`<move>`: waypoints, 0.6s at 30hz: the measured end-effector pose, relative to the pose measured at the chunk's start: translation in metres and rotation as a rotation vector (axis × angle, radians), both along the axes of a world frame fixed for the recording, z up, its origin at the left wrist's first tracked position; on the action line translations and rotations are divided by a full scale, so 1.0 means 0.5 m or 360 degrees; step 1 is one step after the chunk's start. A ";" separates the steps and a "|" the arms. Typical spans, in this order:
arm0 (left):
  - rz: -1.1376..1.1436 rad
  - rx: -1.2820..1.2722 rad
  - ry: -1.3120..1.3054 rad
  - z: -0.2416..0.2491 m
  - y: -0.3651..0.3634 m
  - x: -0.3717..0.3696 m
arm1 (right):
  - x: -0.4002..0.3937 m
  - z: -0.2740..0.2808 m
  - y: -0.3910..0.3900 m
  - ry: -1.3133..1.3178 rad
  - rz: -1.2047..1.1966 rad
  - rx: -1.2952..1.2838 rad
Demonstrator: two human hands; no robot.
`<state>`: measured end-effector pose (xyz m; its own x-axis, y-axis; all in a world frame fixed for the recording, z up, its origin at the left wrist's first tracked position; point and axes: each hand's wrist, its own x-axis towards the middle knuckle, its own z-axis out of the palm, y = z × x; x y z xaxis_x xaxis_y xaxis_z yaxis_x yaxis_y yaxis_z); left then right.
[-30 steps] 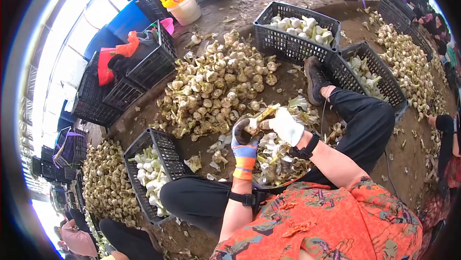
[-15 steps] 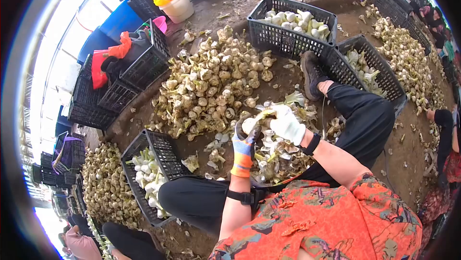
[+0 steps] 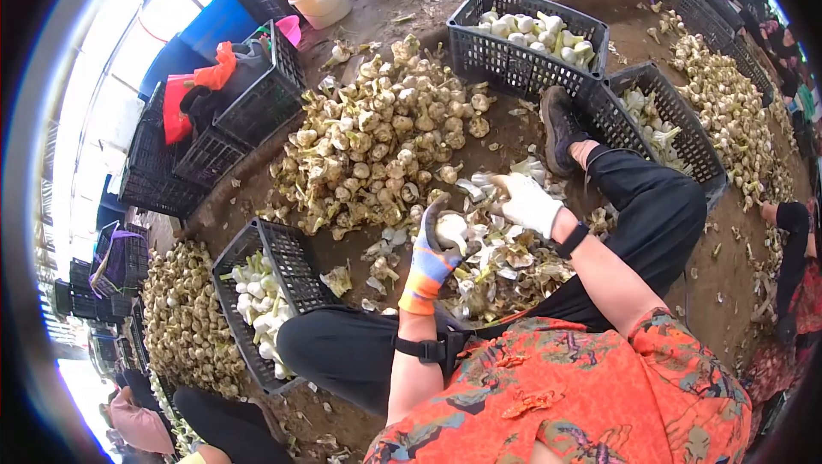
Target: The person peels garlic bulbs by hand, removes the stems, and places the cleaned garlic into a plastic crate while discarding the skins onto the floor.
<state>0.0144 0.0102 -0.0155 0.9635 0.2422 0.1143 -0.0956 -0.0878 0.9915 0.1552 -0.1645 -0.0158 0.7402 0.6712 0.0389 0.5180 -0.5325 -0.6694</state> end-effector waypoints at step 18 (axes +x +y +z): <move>0.0134 0.0177 -0.0021 0.033 -0.012 -0.005 | -0.053 0.073 0.055 0.0241 0.0325 0.0314</move>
